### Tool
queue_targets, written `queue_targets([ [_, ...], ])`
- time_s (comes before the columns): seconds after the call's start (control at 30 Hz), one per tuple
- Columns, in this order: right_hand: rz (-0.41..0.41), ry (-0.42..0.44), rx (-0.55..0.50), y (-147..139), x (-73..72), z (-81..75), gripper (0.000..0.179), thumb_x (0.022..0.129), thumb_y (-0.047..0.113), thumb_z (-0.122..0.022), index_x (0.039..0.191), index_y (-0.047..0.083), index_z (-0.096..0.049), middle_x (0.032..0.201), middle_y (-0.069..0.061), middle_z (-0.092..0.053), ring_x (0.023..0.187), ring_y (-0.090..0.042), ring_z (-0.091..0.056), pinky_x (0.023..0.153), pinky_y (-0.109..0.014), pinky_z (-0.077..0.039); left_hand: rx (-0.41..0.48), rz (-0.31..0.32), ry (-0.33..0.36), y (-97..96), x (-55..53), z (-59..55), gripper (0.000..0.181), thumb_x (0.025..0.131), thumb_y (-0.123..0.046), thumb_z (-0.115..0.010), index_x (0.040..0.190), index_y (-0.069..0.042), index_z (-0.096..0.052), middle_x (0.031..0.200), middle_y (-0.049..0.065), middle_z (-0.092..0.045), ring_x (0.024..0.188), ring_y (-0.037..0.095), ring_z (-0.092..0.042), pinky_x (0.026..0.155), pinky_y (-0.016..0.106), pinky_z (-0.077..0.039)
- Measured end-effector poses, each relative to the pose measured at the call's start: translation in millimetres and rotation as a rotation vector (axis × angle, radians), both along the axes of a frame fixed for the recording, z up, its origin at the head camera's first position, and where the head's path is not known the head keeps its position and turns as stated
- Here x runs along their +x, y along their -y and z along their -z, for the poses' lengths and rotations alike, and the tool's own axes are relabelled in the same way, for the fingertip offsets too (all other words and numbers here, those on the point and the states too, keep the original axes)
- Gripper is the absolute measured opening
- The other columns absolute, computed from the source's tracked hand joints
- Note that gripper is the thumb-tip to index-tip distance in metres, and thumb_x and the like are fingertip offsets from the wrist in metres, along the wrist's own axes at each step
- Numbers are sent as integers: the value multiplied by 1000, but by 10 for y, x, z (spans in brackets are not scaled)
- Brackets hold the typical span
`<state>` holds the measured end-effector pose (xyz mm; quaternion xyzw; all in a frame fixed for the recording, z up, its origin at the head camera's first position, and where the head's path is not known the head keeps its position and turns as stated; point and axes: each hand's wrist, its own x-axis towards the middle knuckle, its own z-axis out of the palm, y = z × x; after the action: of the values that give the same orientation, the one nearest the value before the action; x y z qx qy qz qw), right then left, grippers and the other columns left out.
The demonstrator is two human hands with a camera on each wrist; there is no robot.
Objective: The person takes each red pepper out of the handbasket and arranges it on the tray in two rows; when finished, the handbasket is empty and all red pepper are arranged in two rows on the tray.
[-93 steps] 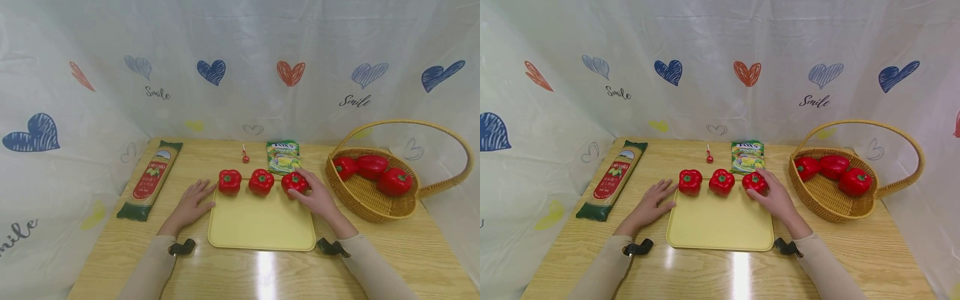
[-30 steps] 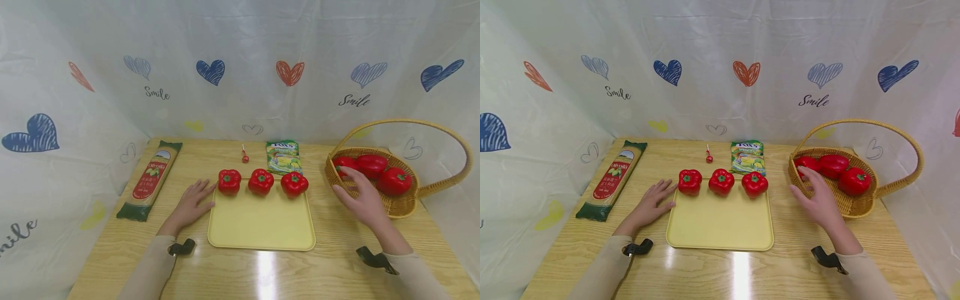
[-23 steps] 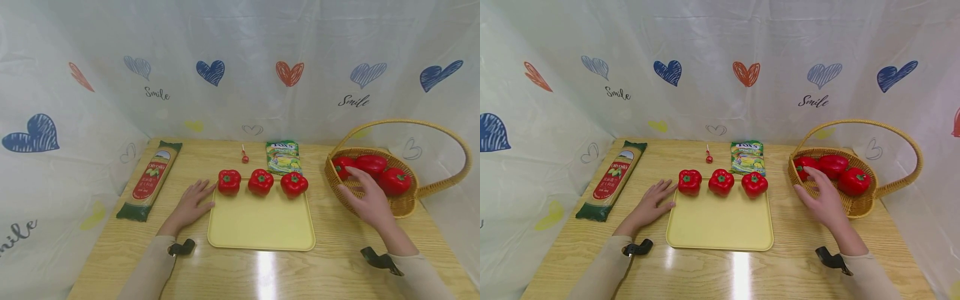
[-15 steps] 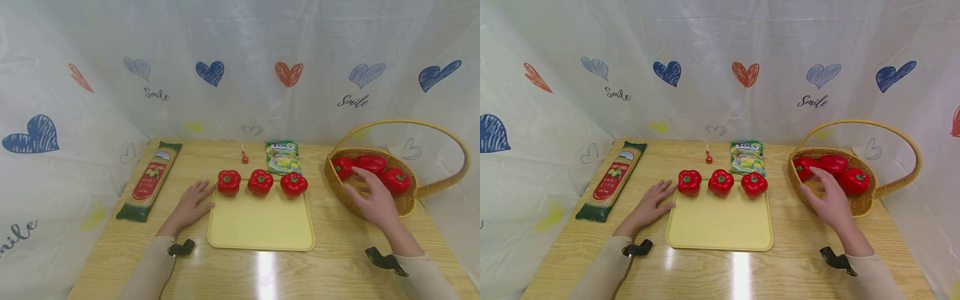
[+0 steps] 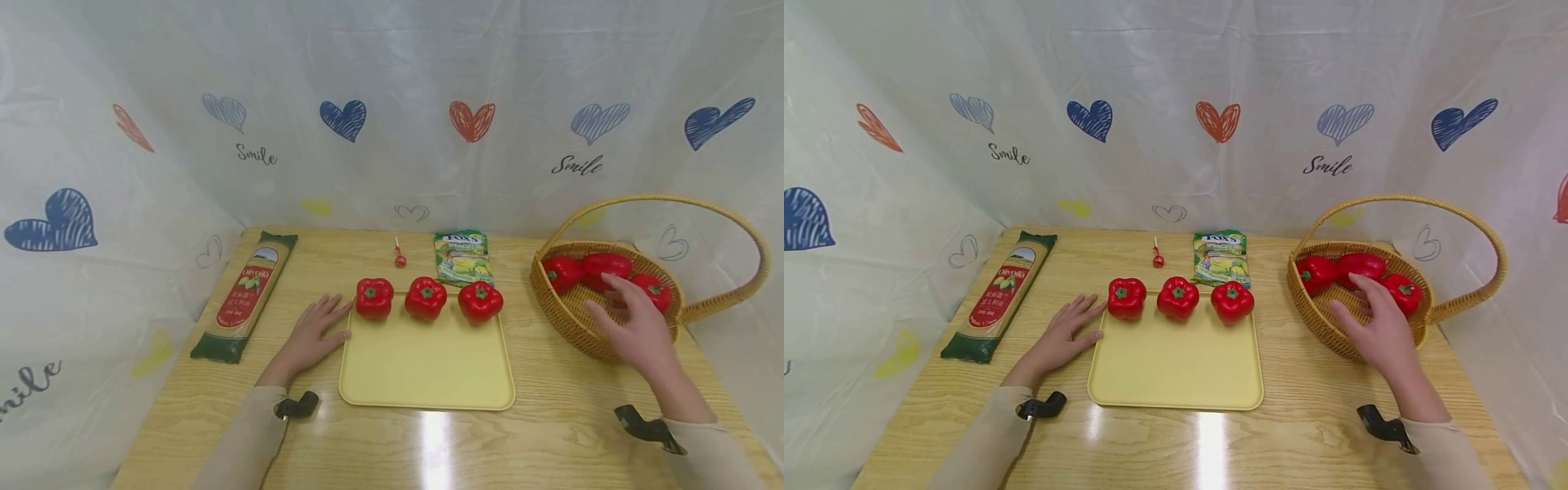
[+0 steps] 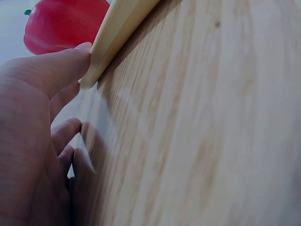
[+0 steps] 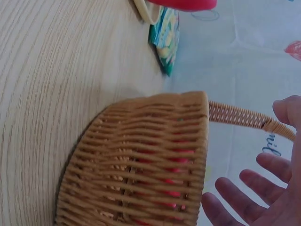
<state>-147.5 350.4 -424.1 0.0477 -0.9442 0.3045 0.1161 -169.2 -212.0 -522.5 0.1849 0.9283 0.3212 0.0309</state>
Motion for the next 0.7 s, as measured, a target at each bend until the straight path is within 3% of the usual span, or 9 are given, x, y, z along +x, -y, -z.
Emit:
queue_targets([
  [0.23,26,23,-27,-149,22,7,62,101,28,-65,152,0,-42,133,-33,-52,108,-52,-57,71,5,-32,-2,-3,6,-11,4,-7,63,99,-42,-63,156,-22,-44,166,11,-29,155,35,-13,125,54,-3],
  [0.53,75,26,-12,-274,5,19,64,101,29,-64,152,-3,-40,139,-34,-47,110,-53,-54,71,3,-31,-4,-3,4,-7,8,-15,63,100,-42,-63,156,-22,-44,166,12,-29,155,36,-13,125,54,-3],
  [0.6,93,15,-8,-296,-2,26,64,102,29,-63,152,-3,-40,141,-35,-45,117,-55,-50,88,-11,-45,-4,-2,2,-6,7,-12,63,99,-42,-63,156,-22,-44,166,12,-29,155,36,-13,125,54,-3],
  [0.63,102,6,-11,-308,-6,31,63,102,28,-62,152,-4,-40,143,-36,-44,120,-56,-47,98,-23,-47,-4,-1,1,-5,6,-9,63,99,-42,-63,156,-22,-44,166,12,-29,155,36,-13,125,54,-3],
  [0.7,123,-16,-16,-331,-13,39,62,102,27,-62,150,-5,-41,145,-36,-43,126,-58,-41,109,-53,-42,-4,-1,1,-3,3,-2,63,99,-42,-63,156,-23,-44,166,11,-29,155,36,-13,125,54,-3],
])
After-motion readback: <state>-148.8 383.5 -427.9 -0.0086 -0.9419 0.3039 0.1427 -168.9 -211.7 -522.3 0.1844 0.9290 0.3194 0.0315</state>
